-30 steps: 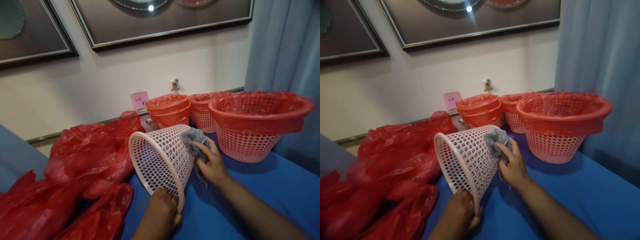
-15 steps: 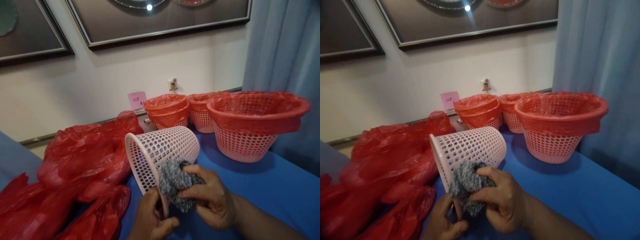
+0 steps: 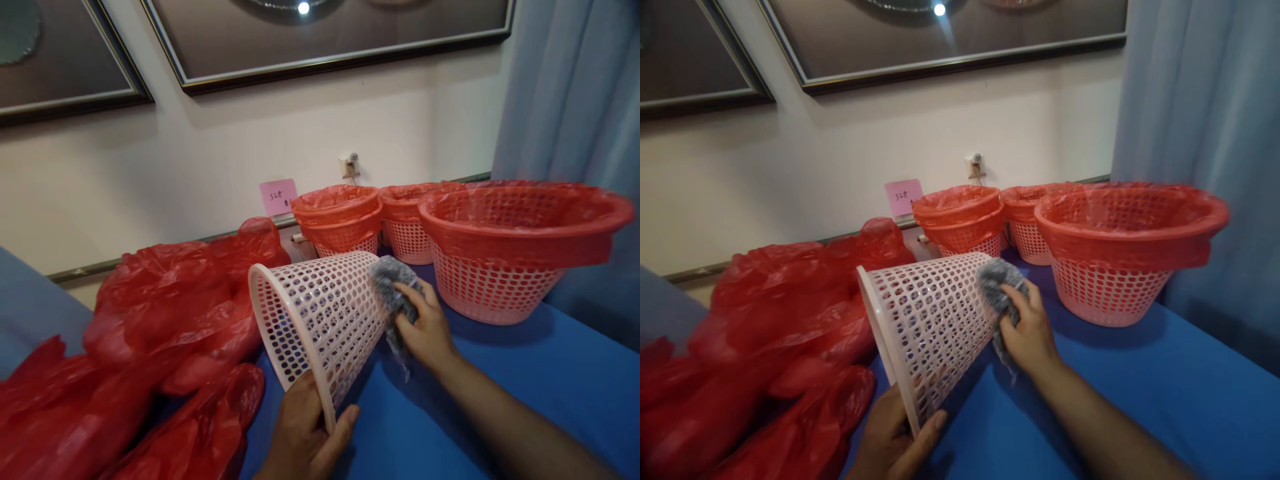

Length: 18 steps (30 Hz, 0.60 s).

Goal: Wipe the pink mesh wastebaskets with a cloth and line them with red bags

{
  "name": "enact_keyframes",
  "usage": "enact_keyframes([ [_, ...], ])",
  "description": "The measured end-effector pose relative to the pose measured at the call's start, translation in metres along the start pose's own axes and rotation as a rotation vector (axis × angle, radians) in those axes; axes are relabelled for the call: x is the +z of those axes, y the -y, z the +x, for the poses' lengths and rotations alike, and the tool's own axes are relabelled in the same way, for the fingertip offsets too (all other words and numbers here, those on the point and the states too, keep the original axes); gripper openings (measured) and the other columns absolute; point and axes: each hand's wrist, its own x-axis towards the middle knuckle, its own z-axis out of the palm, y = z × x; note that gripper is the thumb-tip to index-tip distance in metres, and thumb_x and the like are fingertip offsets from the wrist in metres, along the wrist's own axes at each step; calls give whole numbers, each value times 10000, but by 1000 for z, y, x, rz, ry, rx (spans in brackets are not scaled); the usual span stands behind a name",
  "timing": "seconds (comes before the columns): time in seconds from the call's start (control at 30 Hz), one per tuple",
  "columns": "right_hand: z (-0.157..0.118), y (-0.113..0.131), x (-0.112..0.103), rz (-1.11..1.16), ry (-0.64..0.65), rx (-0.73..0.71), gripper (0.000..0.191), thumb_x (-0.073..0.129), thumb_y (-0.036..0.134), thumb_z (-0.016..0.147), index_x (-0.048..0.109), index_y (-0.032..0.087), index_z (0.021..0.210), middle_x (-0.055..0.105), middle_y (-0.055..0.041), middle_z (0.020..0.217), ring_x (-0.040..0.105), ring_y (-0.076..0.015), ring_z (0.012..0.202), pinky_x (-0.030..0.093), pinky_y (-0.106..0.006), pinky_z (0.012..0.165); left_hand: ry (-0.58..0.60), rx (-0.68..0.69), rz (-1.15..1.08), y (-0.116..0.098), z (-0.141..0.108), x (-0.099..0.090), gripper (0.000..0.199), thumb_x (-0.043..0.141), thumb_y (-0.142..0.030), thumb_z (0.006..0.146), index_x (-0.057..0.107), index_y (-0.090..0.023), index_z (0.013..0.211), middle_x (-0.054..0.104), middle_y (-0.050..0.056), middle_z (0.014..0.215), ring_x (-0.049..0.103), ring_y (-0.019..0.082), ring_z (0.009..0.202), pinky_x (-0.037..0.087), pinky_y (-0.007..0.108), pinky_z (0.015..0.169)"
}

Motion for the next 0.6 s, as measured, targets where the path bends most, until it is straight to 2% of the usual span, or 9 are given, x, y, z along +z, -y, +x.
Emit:
enact_keyframes([
  [0.07, 12, -17, 4, -44, -36, 212, 506, 600, 234, 790, 698, 194, 1285, 574, -151, 1327, 636, -332, 1226, 526, -572, 1100, -7, 18, 35, 1, 0, 3, 271, 666, -267, 945, 723, -217, 1205, 801, 123, 1150, 775, 285, 1045, 648, 392, 901],
  [0.13, 14, -18, 3, -28, -40, 254, 518, 606, 244, 782, 696, 193, 1290, 581, -142, 1298, 638, -331, 1217, 516, -574, 1112, -2, 23, 75, 3, 0, 6, 197, 667, -268, 940, 743, -205, 1110, 809, 118, 1065, 785, 279, 972, 655, 389, 862],
  [0.2, 3, -1, -2, 41, -5, 95, 521, 594, 202, 805, 679, 227, 1318, 549, -127, 1378, 605, -315, 1290, 499, -540, 1143, 36, 13, 99, 4, 1, 9, 168, 662, -271, 938, 747, -197, 1061, 809, 117, 1030, 784, 276, 929, 655, 396, 843],
  [0.33, -42, 53, -18, 259, 208, -438, 643, 548, 108, 798, 599, 296, 1410, 344, -71, 1631, 536, -278, 1401, 531, -432, 1118, 124, 28, 64, 2, 7, 12, 105, 636, -233, 907, 730, -202, 942, 797, 87, 918, 765, 252, 839, 643, 369, 781],
  [0.43, -56, 69, -24, 321, 213, -559, 661, 541, 113, 778, 593, 290, 1413, 255, -57, 1678, 542, -261, 1390, 569, -374, 1056, 174, 36, 15, -1, 11, 12, 111, 605, -184, 873, 712, -211, 877, 790, 77, 906, 754, 237, 839, 633, 350, 790],
  [0.5, -44, 57, -20, 269, 168, -510, 629, 548, 116, 787, 611, 270, 1393, 321, -78, 1644, 527, -274, 1407, 554, -397, 1081, 223, 14, 23, -2, 13, 11, 128, 607, -191, 884, 723, -208, 935, 798, 91, 1011, 760, 247, 927, 633, 369, 863],
  [0.53, -33, 46, -17, 225, 126, -439, 600, 552, 124, 798, 626, 259, 1377, 378, -94, 1607, 523, -286, 1412, 535, -427, 1109, 252, 0, 38, -1, 13, 10, 130, 613, -198, 890, 727, -208, 951, 797, 93, 1043, 761, 251, 957, 630, 381, 895],
  [0.6, -7, 15, -11, 122, 1, -183, 525, 570, 168, 821, 670, 236, 1332, 492, -125, 1502, 543, -307, 1383, 490, -496, 1153, 283, -26, 67, 1, 11, 11, 104, 635, -210, 881, 734, -212, 911, 795, 80, 998, 763, 250, 939, 628, 394, 921],
])
